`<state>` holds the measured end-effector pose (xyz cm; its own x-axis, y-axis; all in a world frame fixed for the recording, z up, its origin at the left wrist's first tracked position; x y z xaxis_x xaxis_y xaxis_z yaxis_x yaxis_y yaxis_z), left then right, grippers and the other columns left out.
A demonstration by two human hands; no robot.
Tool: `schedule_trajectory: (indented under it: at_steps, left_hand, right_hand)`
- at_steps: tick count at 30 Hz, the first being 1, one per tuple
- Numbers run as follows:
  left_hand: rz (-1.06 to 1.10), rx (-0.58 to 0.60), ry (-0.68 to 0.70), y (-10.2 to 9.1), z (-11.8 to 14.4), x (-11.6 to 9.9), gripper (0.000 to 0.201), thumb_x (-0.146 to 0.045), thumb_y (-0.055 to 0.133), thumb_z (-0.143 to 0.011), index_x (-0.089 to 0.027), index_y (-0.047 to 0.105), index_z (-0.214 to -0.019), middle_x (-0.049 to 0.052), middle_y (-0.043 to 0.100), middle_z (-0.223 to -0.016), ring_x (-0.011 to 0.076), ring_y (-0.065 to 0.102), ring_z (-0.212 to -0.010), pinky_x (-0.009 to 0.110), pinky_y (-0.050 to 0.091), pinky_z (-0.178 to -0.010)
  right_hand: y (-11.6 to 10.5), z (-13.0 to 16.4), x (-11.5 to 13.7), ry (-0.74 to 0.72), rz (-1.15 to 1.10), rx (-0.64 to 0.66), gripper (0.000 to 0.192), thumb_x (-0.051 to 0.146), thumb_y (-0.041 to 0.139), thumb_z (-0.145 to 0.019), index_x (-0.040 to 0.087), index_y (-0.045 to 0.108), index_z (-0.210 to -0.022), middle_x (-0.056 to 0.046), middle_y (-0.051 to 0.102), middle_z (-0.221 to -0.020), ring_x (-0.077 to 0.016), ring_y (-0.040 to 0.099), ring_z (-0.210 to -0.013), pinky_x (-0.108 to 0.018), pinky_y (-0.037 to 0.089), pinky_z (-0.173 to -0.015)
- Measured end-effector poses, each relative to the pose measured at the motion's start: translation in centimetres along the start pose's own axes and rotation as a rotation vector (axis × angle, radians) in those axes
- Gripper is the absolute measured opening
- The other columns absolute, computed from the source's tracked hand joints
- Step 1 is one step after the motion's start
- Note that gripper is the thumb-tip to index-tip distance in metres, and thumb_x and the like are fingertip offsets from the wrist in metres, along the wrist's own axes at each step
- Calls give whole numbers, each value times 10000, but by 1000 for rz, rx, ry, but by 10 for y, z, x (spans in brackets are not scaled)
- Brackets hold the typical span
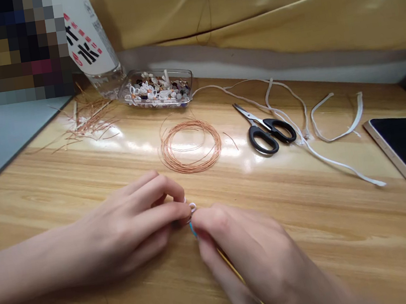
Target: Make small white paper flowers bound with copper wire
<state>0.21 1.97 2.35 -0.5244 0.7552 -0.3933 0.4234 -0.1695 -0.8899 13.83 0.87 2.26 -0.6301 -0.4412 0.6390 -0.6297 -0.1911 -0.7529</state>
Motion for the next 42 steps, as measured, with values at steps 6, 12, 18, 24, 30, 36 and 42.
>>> schedule_trajectory:
  at_steps: [6,12,18,24,30,36,42]
  left_hand:
    - [106,-5,-58,-1,2,2,246,-89,384,-758,-155,497,-967,84,454,-994,146,448,-879,267,421,-750]
    - [194,-210,-287,-8,3,14,303,-52,338,-753,-176,428,-1014,58,442,-990,115,459,-840,238,414,-730]
    - [301,-180,-298,-10,2,18,156,-36,336,-691,-158,431,-714,5,458,-727,93,429,-655,193,366,-588]
    - [342,-224,-365,-9,3,24,158,-38,308,-660,-160,381,-592,-7,440,-635,94,411,-609,192,328,-563]
    - [307,-215,-355,-8,2,26,152,-79,324,-677,-157,416,-584,-1,479,-649,102,433,-622,199,335,-578]
    - [224,-228,-334,-6,3,25,187,-96,334,-709,-163,492,-635,-4,522,-677,102,458,-619,198,346,-558]
    - [-199,-377,-100,-26,3,29,179,-124,397,-727,-155,532,-840,57,535,-889,175,463,-852,289,369,-747]
  right_hand:
    - [-3,-4,-4,-129,81,-12,178,163,398,-775,240,543,-707,27,529,-542,-94,522,-485,-179,424,-489]
    - [-12,-8,-7,-224,107,-61,140,145,403,-772,235,510,-775,51,535,-540,-72,515,-447,-154,416,-466]
    - [-16,-5,-13,-109,91,-221,92,189,436,-763,216,481,-838,28,575,-592,-93,551,-482,-175,445,-478]
    - [-25,-18,-8,-145,151,-463,83,199,427,-774,215,498,-813,8,589,-657,-105,562,-574,-212,442,-581]
    - [-34,-119,0,-87,-62,-437,176,276,447,-763,183,425,-911,36,510,-607,-97,490,-507,-206,386,-491]
    - [-29,-151,1,-37,76,-494,220,350,400,-793,175,418,-924,46,474,-556,-102,462,-493,-204,358,-494]
    - [-43,-63,17,-309,780,-404,170,279,375,-817,175,509,-818,-28,520,-683,-134,504,-609,-228,359,-547]
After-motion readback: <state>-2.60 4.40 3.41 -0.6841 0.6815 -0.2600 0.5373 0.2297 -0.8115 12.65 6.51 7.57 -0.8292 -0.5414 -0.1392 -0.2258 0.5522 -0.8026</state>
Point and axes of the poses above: each hand's wrist, its own z-axis away from the middle knuckle, its own y-axis out of the palm, x = y × z, the point moved 4 cm from there along -z, towards the middle knuckle
